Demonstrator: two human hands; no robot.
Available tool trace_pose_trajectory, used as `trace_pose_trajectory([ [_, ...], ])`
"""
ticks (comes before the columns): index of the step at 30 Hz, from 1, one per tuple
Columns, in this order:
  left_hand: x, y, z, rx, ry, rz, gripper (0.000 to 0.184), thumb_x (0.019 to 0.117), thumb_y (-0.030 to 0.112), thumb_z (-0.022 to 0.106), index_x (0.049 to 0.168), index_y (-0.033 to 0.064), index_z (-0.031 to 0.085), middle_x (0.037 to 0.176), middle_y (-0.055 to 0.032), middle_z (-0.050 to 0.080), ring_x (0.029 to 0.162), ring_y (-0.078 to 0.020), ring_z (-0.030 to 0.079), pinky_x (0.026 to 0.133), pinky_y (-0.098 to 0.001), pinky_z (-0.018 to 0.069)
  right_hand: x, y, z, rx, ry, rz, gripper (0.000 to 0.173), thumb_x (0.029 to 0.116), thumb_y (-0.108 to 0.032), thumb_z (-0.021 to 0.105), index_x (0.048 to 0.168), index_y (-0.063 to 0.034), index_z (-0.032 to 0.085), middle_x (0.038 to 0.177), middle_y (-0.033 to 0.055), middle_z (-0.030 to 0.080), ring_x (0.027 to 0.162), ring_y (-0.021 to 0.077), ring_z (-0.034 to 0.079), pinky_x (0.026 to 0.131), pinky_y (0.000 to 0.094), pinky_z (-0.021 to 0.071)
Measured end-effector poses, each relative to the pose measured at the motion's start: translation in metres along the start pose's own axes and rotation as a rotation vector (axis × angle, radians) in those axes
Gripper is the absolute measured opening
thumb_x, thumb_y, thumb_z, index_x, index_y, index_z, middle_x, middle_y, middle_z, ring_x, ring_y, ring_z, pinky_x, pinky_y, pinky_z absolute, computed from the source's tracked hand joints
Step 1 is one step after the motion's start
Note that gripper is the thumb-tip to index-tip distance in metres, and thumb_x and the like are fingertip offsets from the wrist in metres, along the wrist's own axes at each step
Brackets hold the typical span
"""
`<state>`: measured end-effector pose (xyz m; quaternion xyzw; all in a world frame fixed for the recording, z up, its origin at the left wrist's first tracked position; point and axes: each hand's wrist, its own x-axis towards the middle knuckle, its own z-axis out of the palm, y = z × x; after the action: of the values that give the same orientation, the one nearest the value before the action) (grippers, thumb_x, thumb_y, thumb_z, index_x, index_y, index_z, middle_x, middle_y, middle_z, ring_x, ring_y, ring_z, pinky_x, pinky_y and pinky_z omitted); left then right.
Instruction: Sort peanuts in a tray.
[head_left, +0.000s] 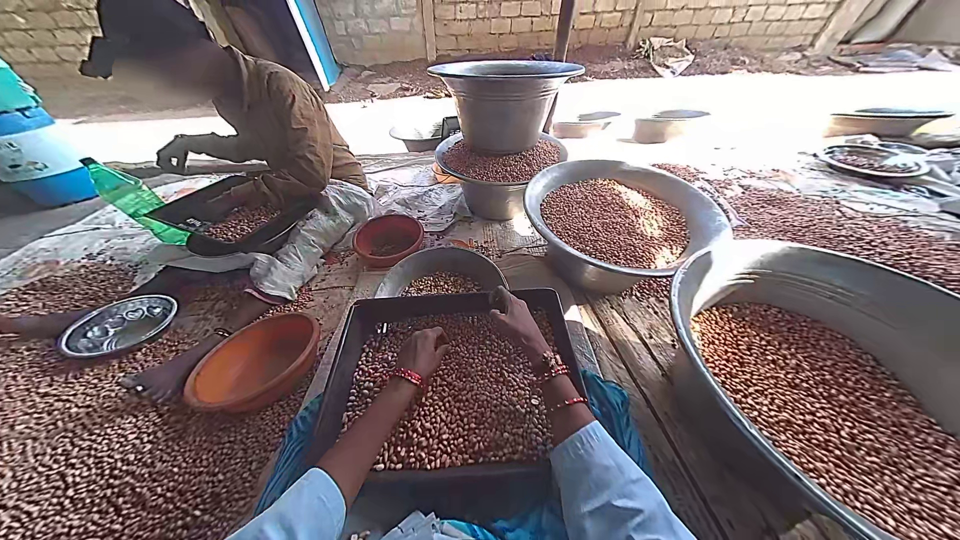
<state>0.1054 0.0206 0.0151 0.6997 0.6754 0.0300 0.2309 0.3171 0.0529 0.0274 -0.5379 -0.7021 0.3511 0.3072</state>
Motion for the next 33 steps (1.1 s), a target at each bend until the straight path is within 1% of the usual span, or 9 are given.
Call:
trace_pose_trajectory([
  [11,0.005,-0.006,0.005,-0.06,0.005,0.079,0.032,0.1021,0.022,0.063,0.128,0.0044,0.069,0.121,-0.0218,0.071,0.116,-0.0367,0.067,0.104,-0.0542,0.0491,-0.01,-0.007,0.021,-0.58,-0.365,0.021,0.023,0.097,-0.018,0.063,0.112,-0.0033,0.073,0.115,0.0212,0.072,0.112,0.0397,0.067,0.093,0.0598,0.0504],
  [14,0.002,-0.025,0.003,-0.505,0.072,0.167,0.021,0.1046,0.007,0.051,0.115,-0.0027,0.066,0.086,-0.0096,0.064,0.069,-0.0149,0.058,0.069,-0.0316,0.0497,-0.012,-0.007,0.02,-0.57,-0.353,0.021,0.024,0.0972,-0.019,0.063,0.111,-0.0024,0.073,0.114,0.0215,0.071,0.111,0.0399,0.067,0.092,0.0605,0.0501],
  [16,-0.006,-0.034,-0.003,-0.688,0.001,0.221,0.033,0.0987,0.001,0.036,0.116,-0.0034,0.064,0.082,-0.0019,0.059,0.061,-0.0053,0.051,0.059,-0.023,0.045,-0.013,-0.008,0.019,-0.572,-0.332,0.029,0.024,0.0973,-0.017,0.062,0.113,-0.0035,0.073,0.115,0.0211,0.072,0.112,0.0401,0.067,0.092,0.0608,0.0504],
  [20,-0.036,-0.018,-0.001,-0.26,-0.135,0.206,0.023,0.1011,0.016,0.064,0.121,0.0064,0.072,0.088,-0.0101,0.067,0.074,-0.0194,0.06,0.076,-0.0387,0.0518,-0.01,-0.012,0.019,-0.586,-0.334,0.062,0.024,0.0982,-0.016,0.061,0.116,-0.0049,0.073,0.119,0.0204,0.071,0.116,0.0389,0.066,0.096,0.0593,0.0502],
  [22,-0.048,-0.003,0.007,-0.066,-0.16,0.182,0.031,0.1008,0.024,0.066,0.126,0.0066,0.071,0.109,-0.0208,0.072,0.103,-0.0353,0.069,0.099,-0.0528,0.0512,-0.011,-0.013,0.019,-0.593,-0.346,0.07,0.025,0.0983,-0.017,0.062,0.117,-0.0051,0.073,0.12,0.0202,0.071,0.117,0.0386,0.066,0.097,0.0589,0.0499],
  [24,-0.054,0.003,0.012,0.008,-0.182,0.198,0.03,0.1023,0.021,0.063,0.125,0.0031,0.07,0.118,-0.024,0.07,0.114,-0.0395,0.067,0.105,-0.0552,0.0481,-0.013,-0.014,0.018,-0.607,-0.361,0.076,0.026,0.0984,-0.019,0.063,0.117,-0.0044,0.073,0.121,0.0207,0.07,0.117,0.0392,0.065,0.097,0.0592,0.0494],
  [27,-0.068,-0.004,0.0,-0.113,-0.285,0.432,0.021,0.0976,0.012,0.067,0.111,-0.0033,0.073,0.101,-0.0202,0.072,0.093,-0.0304,0.068,0.091,-0.0465,0.0534,-0.016,-0.015,0.014,-0.623,-0.389,0.09,0.026,0.0976,-0.02,0.064,0.117,-0.0034,0.072,0.121,0.022,0.07,0.117,0.0398,0.065,0.097,0.0599,0.0493],
  [30,-0.083,-0.027,-0.02,-0.53,-0.7,0.75,0.018,0.0937,0.012,0.069,0.104,-0.0014,0.074,0.1,-0.0039,0.076,0.089,-0.0051,0.07,0.083,-0.0253,0.0576,-0.016,-0.009,0.013,-0.594,-0.399,0.082,0.025,0.0962,-0.02,0.066,0.113,-0.0021,0.073,0.117,0.0216,0.071,0.114,0.0397,0.066,0.095,0.0606,0.0498],
  [33,-0.091,-0.041,-0.041,-0.532,-0.386,0.565,0.014,0.0943,0.008,0.068,0.104,-0.0001,0.073,0.1,-0.0028,0.075,0.089,-0.0057,0.071,0.085,-0.0261,0.059,-0.012,-0.003,0.014,-0.545,-0.428,0.077,0.025,0.0953,-0.021,0.068,0.11,-0.0022,0.073,0.113,0.0207,0.071,0.111,0.0389,0.067,0.093,0.0615,0.0499],
])
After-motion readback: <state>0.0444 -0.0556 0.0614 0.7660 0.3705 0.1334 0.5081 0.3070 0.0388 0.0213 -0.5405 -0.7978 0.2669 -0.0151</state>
